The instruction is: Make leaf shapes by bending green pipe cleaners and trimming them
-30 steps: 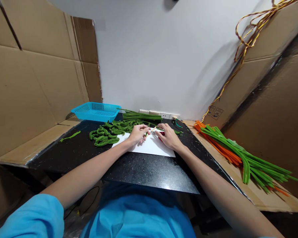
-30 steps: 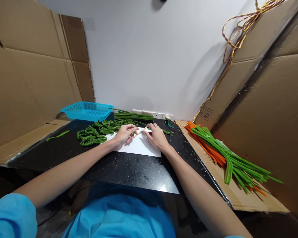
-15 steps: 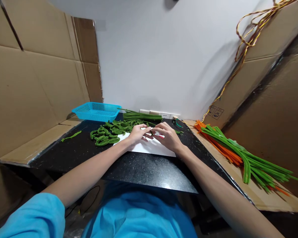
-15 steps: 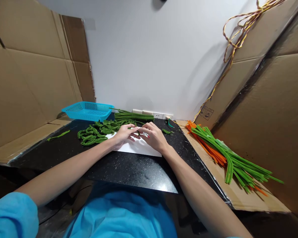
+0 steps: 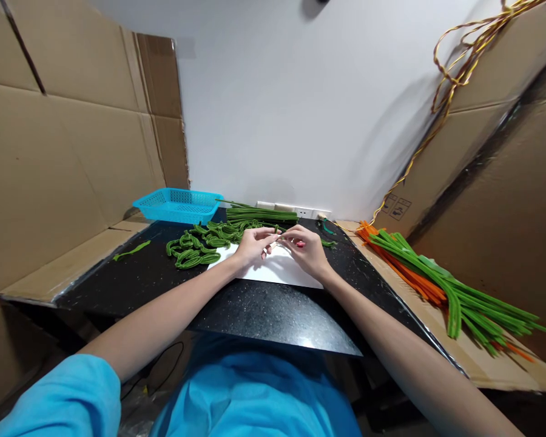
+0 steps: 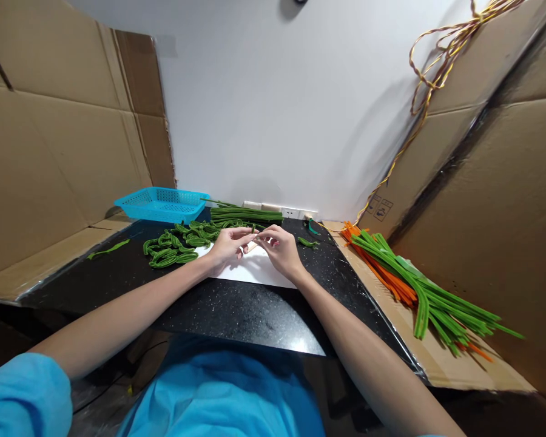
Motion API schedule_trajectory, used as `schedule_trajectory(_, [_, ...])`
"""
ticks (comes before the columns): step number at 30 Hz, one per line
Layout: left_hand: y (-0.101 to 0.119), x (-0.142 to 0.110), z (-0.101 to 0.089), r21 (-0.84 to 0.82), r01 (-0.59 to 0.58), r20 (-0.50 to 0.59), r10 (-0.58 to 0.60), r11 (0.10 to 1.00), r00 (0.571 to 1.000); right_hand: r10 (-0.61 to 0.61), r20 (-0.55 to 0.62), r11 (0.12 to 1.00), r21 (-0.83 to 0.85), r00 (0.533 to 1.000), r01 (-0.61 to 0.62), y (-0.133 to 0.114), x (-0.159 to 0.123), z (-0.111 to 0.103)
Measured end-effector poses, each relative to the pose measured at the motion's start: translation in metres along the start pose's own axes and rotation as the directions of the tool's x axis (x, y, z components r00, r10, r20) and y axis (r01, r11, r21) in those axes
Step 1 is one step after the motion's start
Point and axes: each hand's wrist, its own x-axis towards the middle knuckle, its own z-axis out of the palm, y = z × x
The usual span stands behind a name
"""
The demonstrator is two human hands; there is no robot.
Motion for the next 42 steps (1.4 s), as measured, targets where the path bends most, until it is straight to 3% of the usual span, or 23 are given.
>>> schedule_trajectory(9, [-0.004,0.003,0.001,0.056,-0.044,0.032,0.043,0.997,0.999,0.177,-0.019,0.974,0.150,0.984,-0.172,0.006,0.005,-0.006])
schedule_trajectory(30, [-0.004,-0.002,-0.002,0.013,-0.051,0.167,0.048,0.999,0.985,0.218,-0.035,0.947,0.248,0.975,-0.203,-0.001,0.006,-0.009])
schedule_trajectory(37, [-0.003,-0.003,0.000,0.076,-0.088,0.104,0.080,0.993,0.991,0.288,-0.019,0.918,0.290,0.957,-0.271,0.001,0.003,-0.002])
schedule_trajectory(42, [0.000,-0.005,0.005,0.099,-0.207,-0.027,0.211,0.973,0.977,0.361,0.050,0.875,0.328,0.931,-0.357,0.005,0.001,0.000])
